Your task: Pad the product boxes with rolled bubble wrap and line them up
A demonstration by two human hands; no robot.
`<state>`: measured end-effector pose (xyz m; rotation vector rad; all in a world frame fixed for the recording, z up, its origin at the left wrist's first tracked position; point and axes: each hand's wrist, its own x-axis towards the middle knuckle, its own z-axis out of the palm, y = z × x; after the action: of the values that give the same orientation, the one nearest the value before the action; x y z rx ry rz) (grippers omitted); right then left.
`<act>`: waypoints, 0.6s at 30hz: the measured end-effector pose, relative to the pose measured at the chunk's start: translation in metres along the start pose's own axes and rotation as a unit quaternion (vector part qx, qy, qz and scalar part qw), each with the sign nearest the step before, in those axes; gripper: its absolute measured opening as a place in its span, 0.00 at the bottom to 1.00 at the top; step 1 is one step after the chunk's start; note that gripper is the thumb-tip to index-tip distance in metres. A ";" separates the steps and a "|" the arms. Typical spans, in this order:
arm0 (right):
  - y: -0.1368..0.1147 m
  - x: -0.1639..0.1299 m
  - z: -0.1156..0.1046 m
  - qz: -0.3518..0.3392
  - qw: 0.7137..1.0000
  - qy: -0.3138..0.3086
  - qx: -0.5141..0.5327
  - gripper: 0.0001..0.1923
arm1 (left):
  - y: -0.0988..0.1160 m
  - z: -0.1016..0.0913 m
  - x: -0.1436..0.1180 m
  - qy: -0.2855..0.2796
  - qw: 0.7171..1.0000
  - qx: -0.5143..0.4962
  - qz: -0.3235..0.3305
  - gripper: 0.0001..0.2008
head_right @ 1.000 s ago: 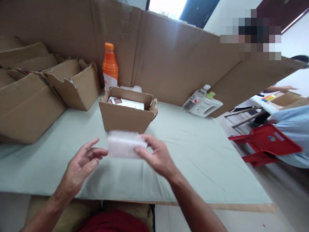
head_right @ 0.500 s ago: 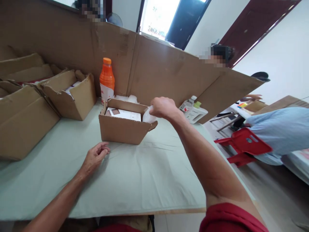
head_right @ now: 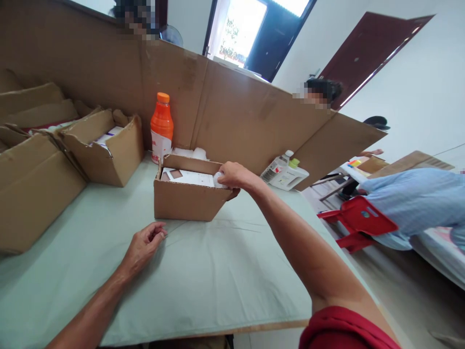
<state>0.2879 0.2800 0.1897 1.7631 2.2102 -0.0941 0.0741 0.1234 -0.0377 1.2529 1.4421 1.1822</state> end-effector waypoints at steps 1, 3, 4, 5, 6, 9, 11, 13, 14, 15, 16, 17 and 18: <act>-0.001 0.001 0.002 0.003 1.000 0.000 -0.001 0.13 | 0.000 0.000 0.000 0.001 1.000 0.003 0.001 0.19; -0.003 0.006 0.006 0.009 1.000 0.007 -0.009 0.13 | 0.000 0.000 0.000 0.001 1.000 0.008 0.003 0.19; -0.005 0.008 0.008 0.011 1.000 0.010 -0.013 0.13 | 0.000 -0.001 0.000 0.001 1.000 0.009 0.004 0.19; -0.007 0.011 0.010 0.013 1.000 0.010 -0.016 0.14 | 0.000 -0.001 -0.001 0.000 1.000 0.010 0.006 0.19; -0.009 0.013 0.012 0.014 1.000 0.008 -0.019 0.14 | 0.000 -0.001 -0.001 -0.001 1.000 0.010 0.008 0.19; -0.012 0.014 0.013 0.012 0.999 -0.005 -0.029 0.14 | 0.001 -0.002 -0.002 -0.002 1.000 0.012 0.013 0.19; -0.012 0.010 0.012 0.007 0.999 -0.002 -0.039 0.14 | 0.002 -0.002 -0.002 -0.002 1.000 0.014 0.015 0.19; -0.011 0.005 0.011 0.010 0.998 0.020 -0.055 0.16 | 0.001 -0.001 -0.002 -0.004 1.000 0.016 0.018 0.18; -0.011 0.003 0.011 0.016 0.997 0.033 -0.063 0.17 | 0.001 -0.001 -0.002 -0.004 1.000 0.016 0.019 0.18; -0.011 0.002 0.011 0.022 0.996 0.044 -0.071 0.18 | 0.001 -0.001 -0.001 -0.005 1.000 0.016 0.020 0.18; -0.011 0.002 0.012 0.027 0.995 0.051 -0.077 0.18 | 0.001 -0.001 -0.001 -0.006 1.000 0.016 0.021 0.18; -0.011 0.004 0.013 0.030 0.995 0.053 -0.081 0.17 | 0.001 -0.001 -0.001 -0.006 1.000 0.015 0.022 0.18; -0.012 0.006 0.014 0.031 0.995 0.054 -0.083 0.16 | 0.001 -0.001 -0.001 -0.005 1.000 0.014 0.023 0.18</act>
<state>0.2781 0.2796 0.1727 1.7797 2.1643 0.1992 0.0733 0.1223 -0.0367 1.3148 1.4346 1.1879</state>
